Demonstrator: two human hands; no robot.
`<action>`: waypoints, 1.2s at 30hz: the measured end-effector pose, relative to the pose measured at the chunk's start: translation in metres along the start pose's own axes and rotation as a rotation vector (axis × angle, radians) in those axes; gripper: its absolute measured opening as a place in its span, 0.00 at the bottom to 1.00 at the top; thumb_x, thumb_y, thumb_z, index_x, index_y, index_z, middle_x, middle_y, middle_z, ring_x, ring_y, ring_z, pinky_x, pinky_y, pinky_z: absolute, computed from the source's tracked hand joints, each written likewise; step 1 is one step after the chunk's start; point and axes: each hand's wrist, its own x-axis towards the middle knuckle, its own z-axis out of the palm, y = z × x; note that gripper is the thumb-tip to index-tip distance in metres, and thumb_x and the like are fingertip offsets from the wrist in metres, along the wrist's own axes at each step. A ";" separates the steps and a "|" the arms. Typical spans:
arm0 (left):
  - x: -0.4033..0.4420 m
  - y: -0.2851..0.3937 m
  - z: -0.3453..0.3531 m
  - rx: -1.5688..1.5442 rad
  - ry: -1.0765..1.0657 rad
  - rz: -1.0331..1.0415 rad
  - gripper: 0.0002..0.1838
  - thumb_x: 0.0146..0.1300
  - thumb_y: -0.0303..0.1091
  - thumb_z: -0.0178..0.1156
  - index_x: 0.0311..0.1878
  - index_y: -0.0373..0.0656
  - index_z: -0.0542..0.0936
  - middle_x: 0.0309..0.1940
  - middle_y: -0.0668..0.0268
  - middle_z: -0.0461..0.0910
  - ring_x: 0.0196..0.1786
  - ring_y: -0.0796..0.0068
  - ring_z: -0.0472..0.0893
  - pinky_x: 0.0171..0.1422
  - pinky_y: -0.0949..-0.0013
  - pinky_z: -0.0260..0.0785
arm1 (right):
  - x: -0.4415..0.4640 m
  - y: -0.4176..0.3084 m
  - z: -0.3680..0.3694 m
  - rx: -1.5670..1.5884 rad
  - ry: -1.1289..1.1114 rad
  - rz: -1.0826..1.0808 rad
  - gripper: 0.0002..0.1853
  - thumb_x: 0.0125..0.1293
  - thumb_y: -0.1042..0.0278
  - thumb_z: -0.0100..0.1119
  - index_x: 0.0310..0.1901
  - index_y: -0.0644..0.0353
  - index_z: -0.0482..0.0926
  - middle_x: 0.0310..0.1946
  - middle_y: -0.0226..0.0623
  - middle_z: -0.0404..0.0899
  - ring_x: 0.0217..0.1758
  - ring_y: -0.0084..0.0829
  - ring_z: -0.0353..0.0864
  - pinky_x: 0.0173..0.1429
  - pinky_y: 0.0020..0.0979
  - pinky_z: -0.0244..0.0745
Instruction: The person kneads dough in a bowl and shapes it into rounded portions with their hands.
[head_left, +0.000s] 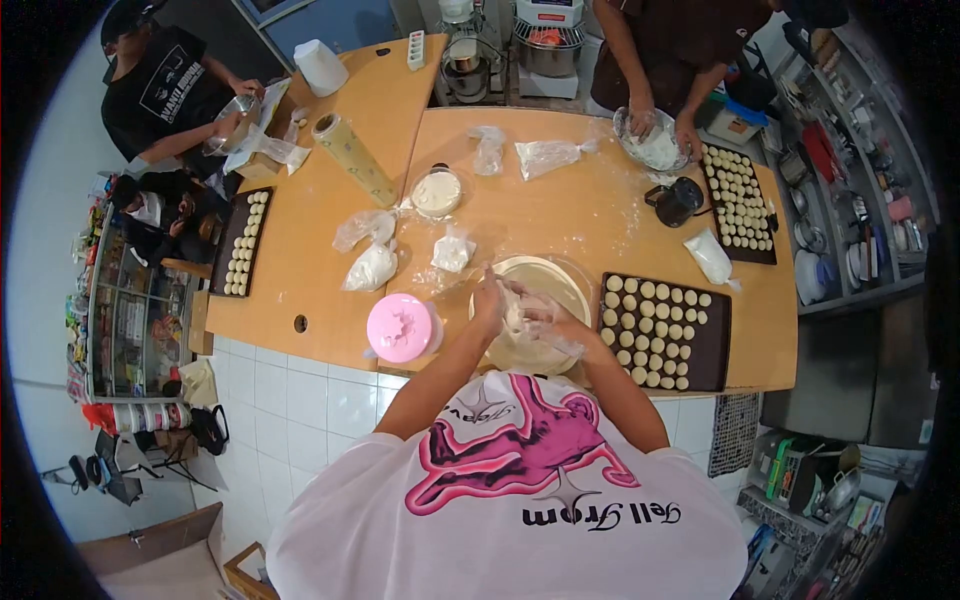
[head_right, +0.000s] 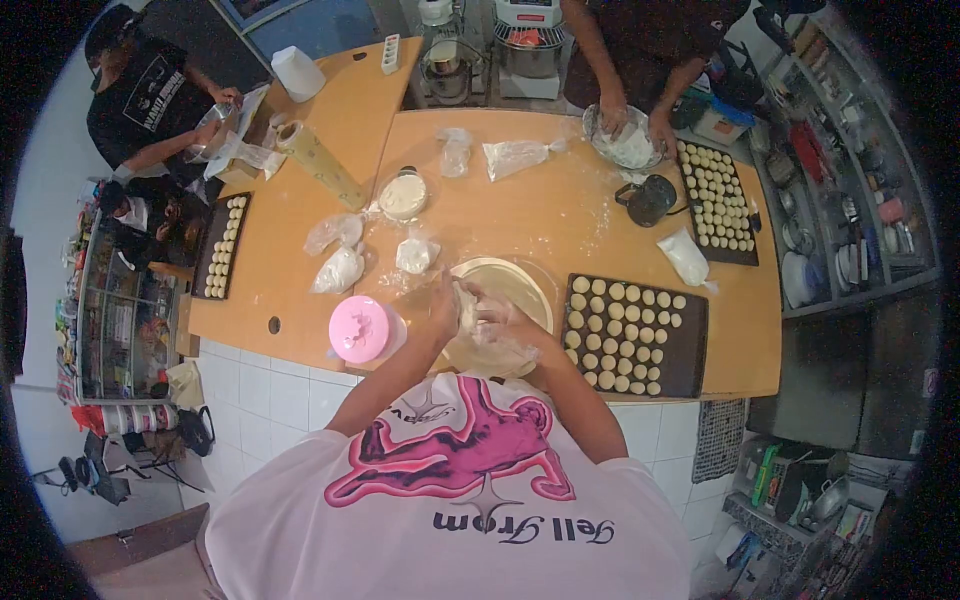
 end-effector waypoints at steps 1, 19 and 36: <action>0.008 -0.005 -0.003 -0.123 0.003 -0.003 0.34 0.70 0.61 0.34 0.22 0.41 0.73 0.14 0.63 0.70 0.20 0.72 0.72 0.28 0.68 0.71 | -0.001 -0.002 0.002 0.039 0.099 0.081 0.41 0.57 0.73 0.63 0.68 0.53 0.50 0.48 0.39 0.70 0.51 0.31 0.75 0.48 0.31 0.75; -0.029 0.061 0.018 0.460 -0.886 0.198 0.45 0.63 0.69 0.14 0.67 0.48 0.65 0.68 0.62 0.61 0.72 0.64 0.53 0.72 0.56 0.45 | 0.019 -0.023 0.017 -0.169 0.554 0.109 0.17 0.56 0.70 0.62 0.48 0.59 0.73 0.31 0.36 0.79 0.33 0.31 0.79 0.34 0.29 0.75; -0.017 0.024 0.014 0.459 -0.370 0.388 0.20 0.67 0.45 0.52 0.49 0.36 0.75 0.38 0.60 0.79 0.42 0.75 0.80 0.45 0.70 0.70 | 0.016 -0.015 0.021 -0.885 0.305 0.018 0.28 0.52 0.62 0.66 0.51 0.70 0.70 0.42 0.49 0.79 0.43 0.33 0.80 0.45 0.33 0.73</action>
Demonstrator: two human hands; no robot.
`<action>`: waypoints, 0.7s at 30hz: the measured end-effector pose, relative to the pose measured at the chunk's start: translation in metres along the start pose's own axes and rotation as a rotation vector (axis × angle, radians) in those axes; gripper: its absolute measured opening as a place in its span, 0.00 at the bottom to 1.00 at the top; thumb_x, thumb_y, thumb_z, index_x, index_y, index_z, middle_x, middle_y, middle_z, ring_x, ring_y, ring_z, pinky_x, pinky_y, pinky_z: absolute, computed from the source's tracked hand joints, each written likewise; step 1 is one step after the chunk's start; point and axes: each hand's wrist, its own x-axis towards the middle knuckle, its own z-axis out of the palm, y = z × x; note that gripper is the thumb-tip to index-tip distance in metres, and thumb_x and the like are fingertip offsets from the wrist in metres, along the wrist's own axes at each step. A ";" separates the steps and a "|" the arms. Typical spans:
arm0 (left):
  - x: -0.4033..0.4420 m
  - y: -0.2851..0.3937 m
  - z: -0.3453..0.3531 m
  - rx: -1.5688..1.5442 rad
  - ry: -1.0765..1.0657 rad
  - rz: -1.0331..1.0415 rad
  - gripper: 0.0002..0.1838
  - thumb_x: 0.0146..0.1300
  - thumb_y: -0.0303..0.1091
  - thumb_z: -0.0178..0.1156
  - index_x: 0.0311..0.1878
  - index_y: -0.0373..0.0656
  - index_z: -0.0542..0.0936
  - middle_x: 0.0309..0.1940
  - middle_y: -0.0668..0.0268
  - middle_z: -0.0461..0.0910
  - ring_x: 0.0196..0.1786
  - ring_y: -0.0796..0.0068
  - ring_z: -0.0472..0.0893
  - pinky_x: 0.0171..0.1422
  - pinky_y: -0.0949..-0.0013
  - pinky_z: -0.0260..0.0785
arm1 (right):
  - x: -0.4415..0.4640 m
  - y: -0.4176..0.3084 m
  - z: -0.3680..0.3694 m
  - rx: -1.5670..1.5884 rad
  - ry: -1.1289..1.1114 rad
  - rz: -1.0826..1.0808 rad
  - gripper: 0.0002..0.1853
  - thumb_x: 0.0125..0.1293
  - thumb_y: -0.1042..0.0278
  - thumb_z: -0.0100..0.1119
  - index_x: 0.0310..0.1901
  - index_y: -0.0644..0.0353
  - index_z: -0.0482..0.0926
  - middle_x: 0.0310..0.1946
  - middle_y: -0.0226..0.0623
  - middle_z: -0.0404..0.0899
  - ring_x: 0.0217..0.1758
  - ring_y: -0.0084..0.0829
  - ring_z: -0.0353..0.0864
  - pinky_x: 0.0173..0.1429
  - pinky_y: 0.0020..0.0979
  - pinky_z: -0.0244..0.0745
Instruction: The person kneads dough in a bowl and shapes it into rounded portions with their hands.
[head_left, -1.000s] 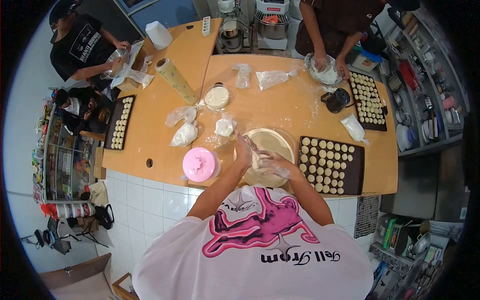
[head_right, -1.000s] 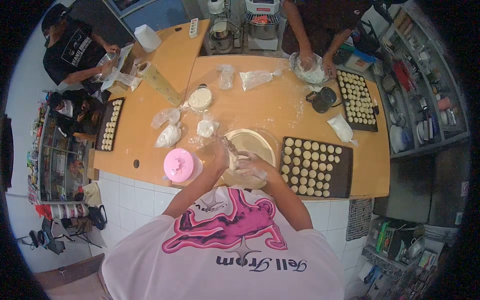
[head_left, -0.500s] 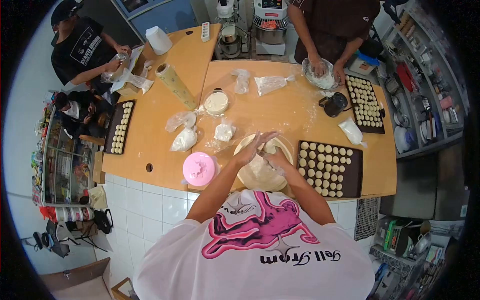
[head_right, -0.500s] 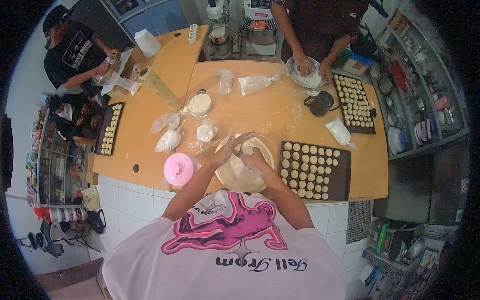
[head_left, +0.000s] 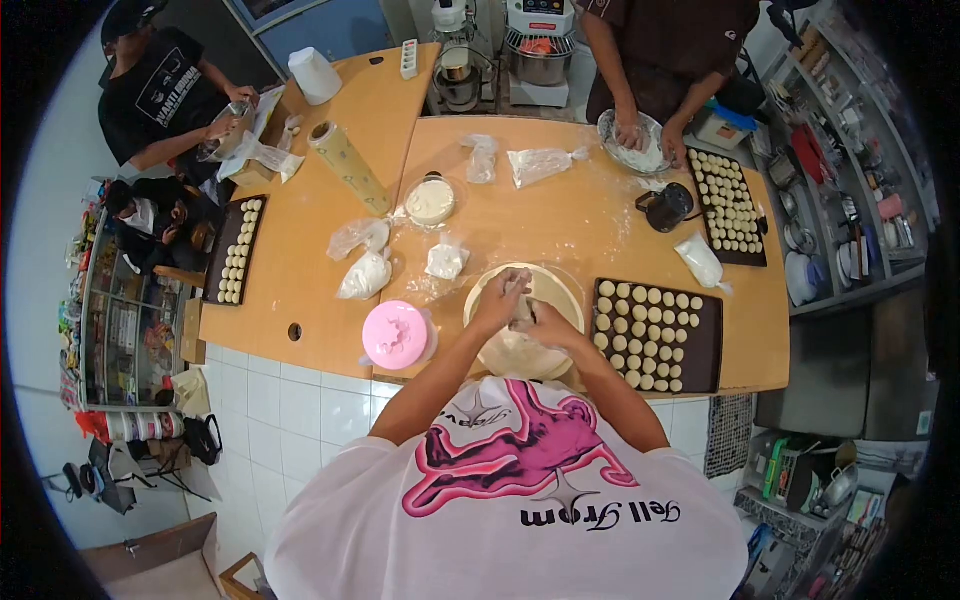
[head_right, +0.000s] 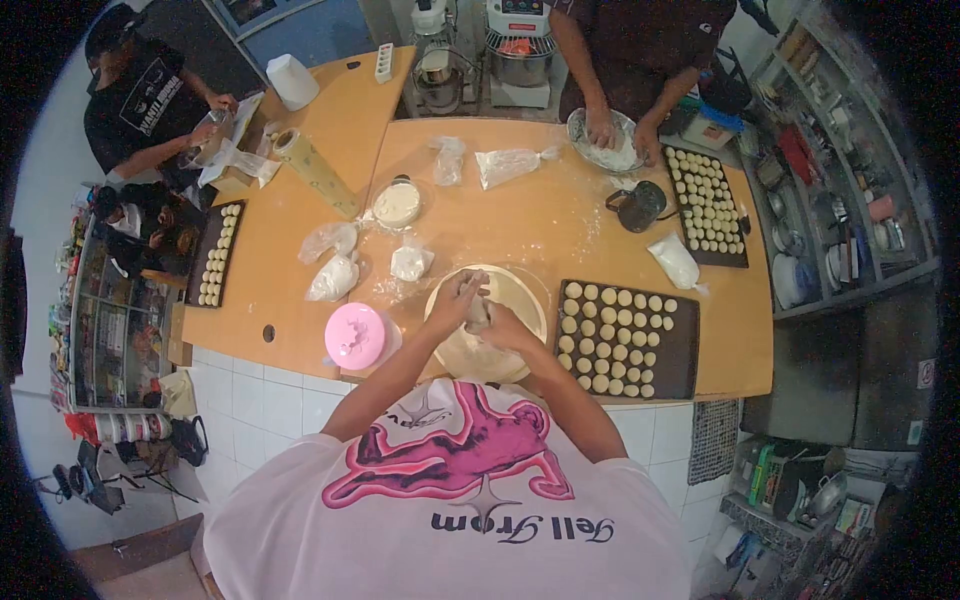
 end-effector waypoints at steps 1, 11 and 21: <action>0.001 0.000 -0.005 -0.006 -0.033 -0.096 0.21 0.69 0.45 0.50 0.50 0.35 0.74 0.43 0.59 0.79 0.47 0.68 0.79 0.52 0.68 0.70 | -0.011 -0.017 -0.008 0.066 -0.016 -0.042 0.27 0.51 0.63 0.68 0.49 0.72 0.71 0.38 0.39 0.79 0.39 0.28 0.77 0.42 0.30 0.72; -0.025 0.012 -0.014 0.538 -0.308 0.611 0.29 0.62 0.44 0.51 0.63 0.40 0.64 0.61 0.48 0.64 0.64 0.46 0.61 0.67 0.51 0.51 | -0.008 0.000 -0.018 0.829 0.066 0.320 0.34 0.64 0.31 0.34 0.42 0.56 0.78 0.23 0.27 0.72 0.21 0.20 0.68 0.22 0.21 0.57; -0.017 0.003 0.008 0.252 0.197 0.131 0.28 0.69 0.47 0.40 0.17 0.37 0.70 0.08 0.59 0.62 0.11 0.65 0.62 0.19 0.59 0.54 | -0.012 -0.030 -0.033 -0.138 0.290 0.177 0.31 0.68 0.41 0.39 0.43 0.64 0.80 0.27 0.37 0.81 0.31 0.34 0.78 0.46 0.31 0.71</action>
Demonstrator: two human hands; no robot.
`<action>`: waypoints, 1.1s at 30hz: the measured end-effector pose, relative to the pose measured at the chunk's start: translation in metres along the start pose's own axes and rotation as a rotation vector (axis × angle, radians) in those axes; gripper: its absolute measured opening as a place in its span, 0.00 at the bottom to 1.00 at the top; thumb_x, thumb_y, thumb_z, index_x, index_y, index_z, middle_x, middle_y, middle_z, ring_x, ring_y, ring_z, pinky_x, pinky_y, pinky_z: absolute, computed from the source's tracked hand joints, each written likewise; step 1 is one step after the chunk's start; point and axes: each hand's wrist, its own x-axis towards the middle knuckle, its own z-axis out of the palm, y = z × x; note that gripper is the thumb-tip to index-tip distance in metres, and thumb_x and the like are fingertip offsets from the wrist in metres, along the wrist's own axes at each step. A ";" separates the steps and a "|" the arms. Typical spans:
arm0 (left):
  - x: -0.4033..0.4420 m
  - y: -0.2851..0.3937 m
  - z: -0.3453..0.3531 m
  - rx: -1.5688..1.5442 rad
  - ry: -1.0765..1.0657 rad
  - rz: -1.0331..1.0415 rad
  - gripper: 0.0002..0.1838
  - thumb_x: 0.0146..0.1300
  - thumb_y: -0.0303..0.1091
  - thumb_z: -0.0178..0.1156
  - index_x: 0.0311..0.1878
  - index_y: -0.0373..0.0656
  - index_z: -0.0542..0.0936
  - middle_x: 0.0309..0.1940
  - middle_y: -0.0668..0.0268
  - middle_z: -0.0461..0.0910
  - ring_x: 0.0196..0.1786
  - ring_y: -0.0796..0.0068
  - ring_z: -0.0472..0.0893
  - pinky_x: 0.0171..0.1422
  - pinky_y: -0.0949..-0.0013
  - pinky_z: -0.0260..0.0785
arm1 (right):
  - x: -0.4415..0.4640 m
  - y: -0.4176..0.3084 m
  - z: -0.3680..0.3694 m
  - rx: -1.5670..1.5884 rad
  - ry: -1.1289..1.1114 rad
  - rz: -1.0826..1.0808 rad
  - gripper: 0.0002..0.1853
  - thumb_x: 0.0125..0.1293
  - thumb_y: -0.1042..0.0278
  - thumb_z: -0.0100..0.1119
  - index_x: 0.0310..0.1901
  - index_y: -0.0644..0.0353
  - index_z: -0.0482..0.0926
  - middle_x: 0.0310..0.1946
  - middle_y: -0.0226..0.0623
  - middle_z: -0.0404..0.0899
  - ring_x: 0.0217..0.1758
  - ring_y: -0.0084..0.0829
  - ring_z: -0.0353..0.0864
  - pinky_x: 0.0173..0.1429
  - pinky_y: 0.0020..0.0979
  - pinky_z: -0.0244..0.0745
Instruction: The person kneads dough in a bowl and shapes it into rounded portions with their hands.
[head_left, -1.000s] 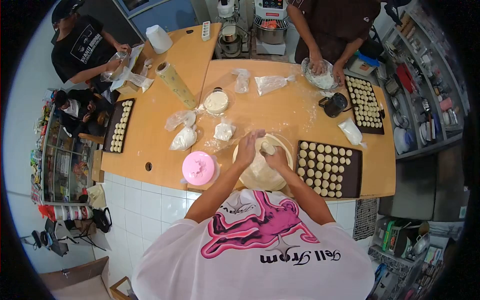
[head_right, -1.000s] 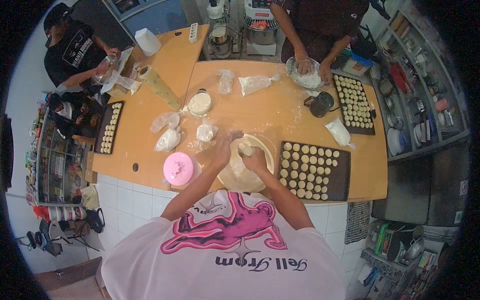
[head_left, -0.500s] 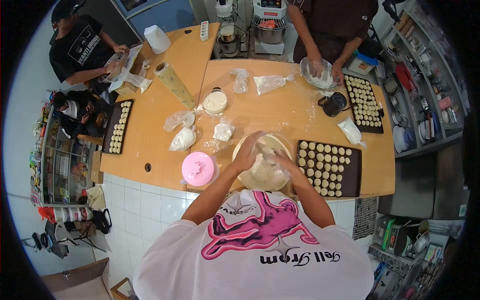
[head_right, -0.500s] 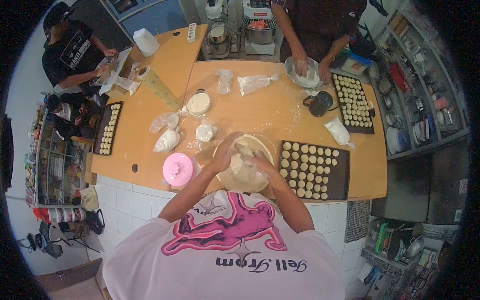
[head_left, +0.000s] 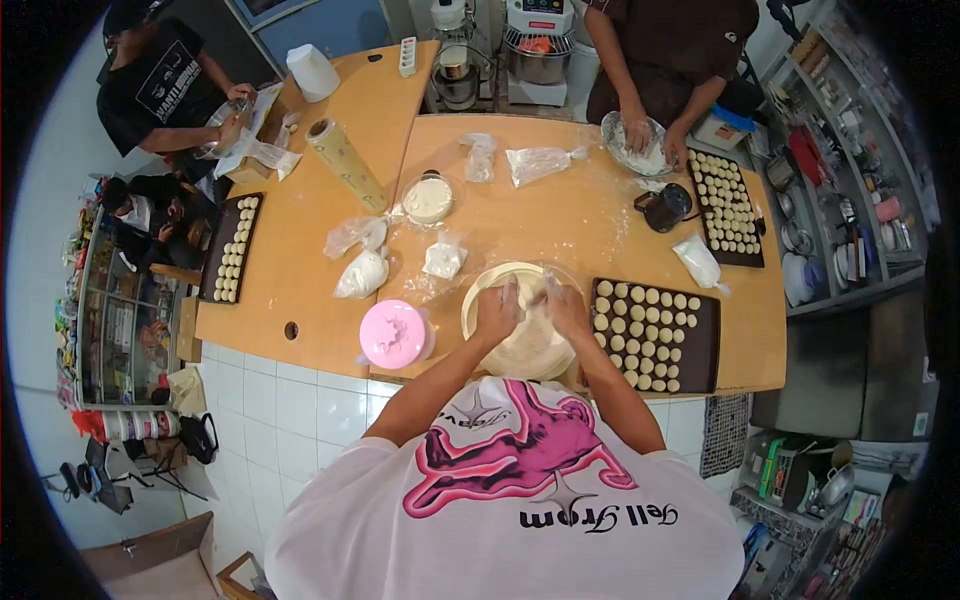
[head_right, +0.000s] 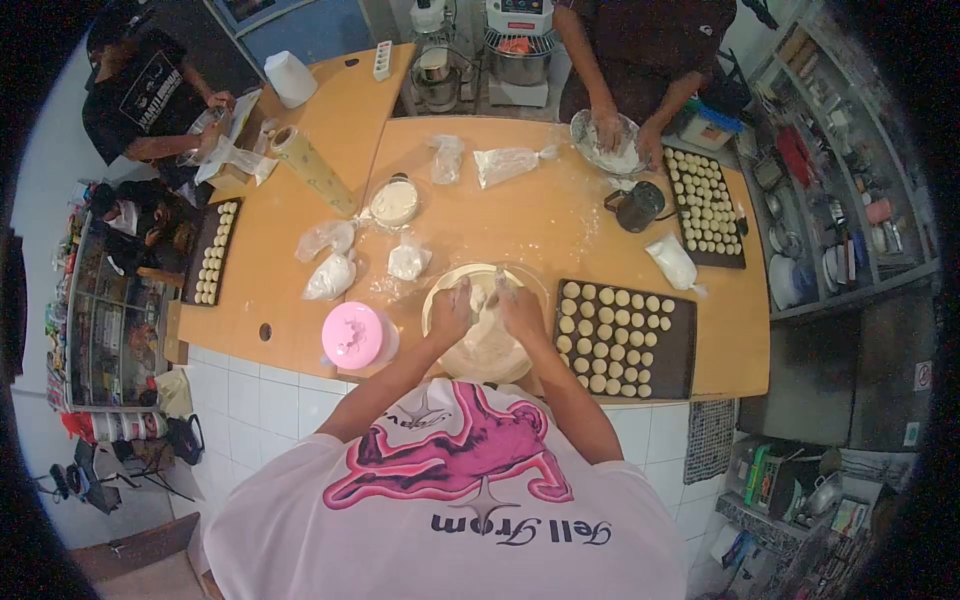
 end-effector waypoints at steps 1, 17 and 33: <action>0.004 -0.004 0.001 -0.080 -0.069 -0.125 0.30 0.69 0.53 0.38 0.18 0.39 0.71 0.09 0.62 0.64 0.11 0.68 0.62 0.18 0.60 0.54 | 0.002 0.004 0.005 0.128 0.050 -0.139 0.27 0.66 0.45 0.44 0.46 0.64 0.78 0.29 0.38 0.80 0.33 0.33 0.78 0.46 0.32 0.71; 0.001 -0.020 0.015 -0.491 -0.543 -0.426 0.36 0.65 0.68 0.31 0.62 0.50 0.65 0.49 0.61 0.72 0.47 0.71 0.73 0.47 0.69 0.66 | 0.006 0.017 0.029 0.645 0.293 -0.049 0.19 0.73 0.55 0.42 0.42 0.64 0.77 0.35 0.36 0.78 0.39 0.26 0.75 0.47 0.28 0.70; 0.019 0.014 -0.007 -0.913 -0.080 -0.563 0.19 0.63 0.45 0.59 0.48 0.40 0.73 0.39 0.60 0.77 0.37 0.69 0.79 0.36 0.68 0.74 | -0.009 0.015 0.028 -0.186 0.173 -0.504 0.41 0.62 0.48 0.52 0.69 0.62 0.51 0.72 0.50 0.42 0.75 0.50 0.38 0.72 0.57 0.30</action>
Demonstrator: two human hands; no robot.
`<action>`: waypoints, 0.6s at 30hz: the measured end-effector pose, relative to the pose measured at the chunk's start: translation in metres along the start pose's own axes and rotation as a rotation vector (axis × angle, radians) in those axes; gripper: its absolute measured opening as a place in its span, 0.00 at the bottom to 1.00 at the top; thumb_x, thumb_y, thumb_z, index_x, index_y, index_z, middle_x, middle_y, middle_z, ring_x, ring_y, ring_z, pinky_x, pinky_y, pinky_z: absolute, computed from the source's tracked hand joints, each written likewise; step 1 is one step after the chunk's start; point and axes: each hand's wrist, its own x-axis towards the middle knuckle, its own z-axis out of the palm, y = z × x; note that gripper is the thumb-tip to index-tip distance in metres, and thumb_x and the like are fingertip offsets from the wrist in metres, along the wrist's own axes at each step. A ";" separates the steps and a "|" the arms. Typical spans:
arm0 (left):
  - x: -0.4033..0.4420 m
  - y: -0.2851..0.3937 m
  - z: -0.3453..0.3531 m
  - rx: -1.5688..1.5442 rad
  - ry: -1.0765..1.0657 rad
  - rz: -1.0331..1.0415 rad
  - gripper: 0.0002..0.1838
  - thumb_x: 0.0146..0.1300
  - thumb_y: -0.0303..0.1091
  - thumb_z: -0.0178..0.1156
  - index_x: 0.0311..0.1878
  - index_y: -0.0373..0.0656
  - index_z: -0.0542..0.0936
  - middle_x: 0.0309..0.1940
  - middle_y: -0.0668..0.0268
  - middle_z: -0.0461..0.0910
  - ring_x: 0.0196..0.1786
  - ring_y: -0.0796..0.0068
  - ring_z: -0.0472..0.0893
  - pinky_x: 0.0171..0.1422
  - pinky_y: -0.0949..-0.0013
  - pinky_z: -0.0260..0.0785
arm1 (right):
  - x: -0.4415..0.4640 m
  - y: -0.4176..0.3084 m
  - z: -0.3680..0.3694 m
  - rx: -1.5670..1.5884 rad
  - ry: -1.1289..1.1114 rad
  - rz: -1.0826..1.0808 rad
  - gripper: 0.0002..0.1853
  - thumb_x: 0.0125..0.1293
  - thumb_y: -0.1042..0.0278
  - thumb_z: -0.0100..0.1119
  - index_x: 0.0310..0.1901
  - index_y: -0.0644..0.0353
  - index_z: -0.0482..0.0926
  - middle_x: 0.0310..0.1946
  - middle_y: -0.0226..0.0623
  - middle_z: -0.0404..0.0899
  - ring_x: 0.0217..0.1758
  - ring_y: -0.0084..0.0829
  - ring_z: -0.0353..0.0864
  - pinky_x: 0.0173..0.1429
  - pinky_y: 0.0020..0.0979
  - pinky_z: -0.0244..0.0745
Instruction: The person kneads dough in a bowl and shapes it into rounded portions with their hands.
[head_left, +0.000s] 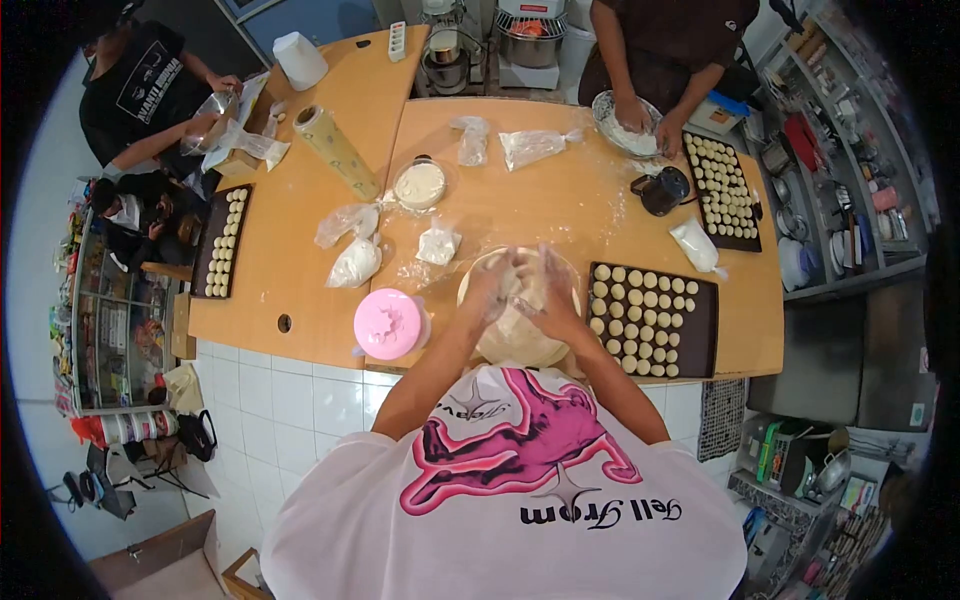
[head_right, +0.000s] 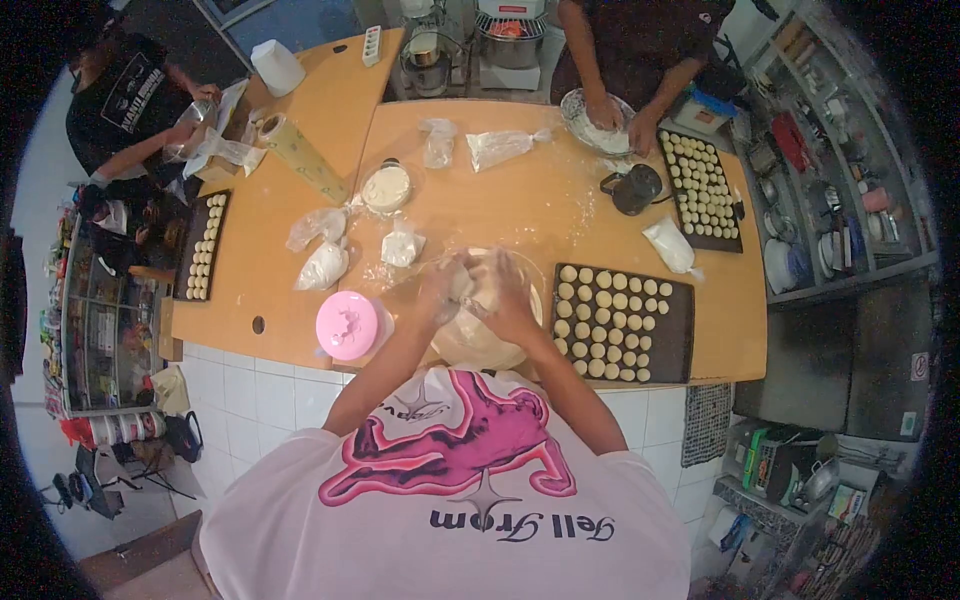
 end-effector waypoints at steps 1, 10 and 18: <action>0.005 0.005 -0.006 -0.103 0.057 -0.003 0.14 0.63 0.41 0.59 0.46 0.42 0.74 0.31 0.64 0.76 0.27 0.73 0.77 0.25 0.75 0.71 | -0.002 0.005 -0.005 -0.065 0.063 -0.045 0.47 0.58 0.49 0.59 0.69 0.68 0.46 0.69 0.52 0.51 0.73 0.51 0.48 0.72 0.53 0.38; 0.008 -0.005 -0.044 -0.092 0.056 -0.146 0.16 0.62 0.56 0.54 0.35 0.53 0.73 0.17 0.70 0.70 0.12 0.78 0.66 0.14 0.74 0.57 | -0.010 0.064 -0.020 0.182 0.114 0.211 0.27 0.63 0.63 0.57 0.61 0.66 0.66 0.57 0.50 0.71 0.62 0.40 0.68 0.65 0.34 0.59; 0.024 -0.044 -0.042 0.187 -0.148 -0.231 0.21 0.62 0.47 0.57 0.54 0.47 0.72 0.35 0.61 0.75 0.38 0.66 0.78 0.42 0.69 0.73 | -0.024 0.090 0.008 -0.005 0.189 0.331 0.22 0.64 0.59 0.52 0.56 0.62 0.72 0.49 0.55 0.76 0.54 0.52 0.73 0.60 0.42 0.66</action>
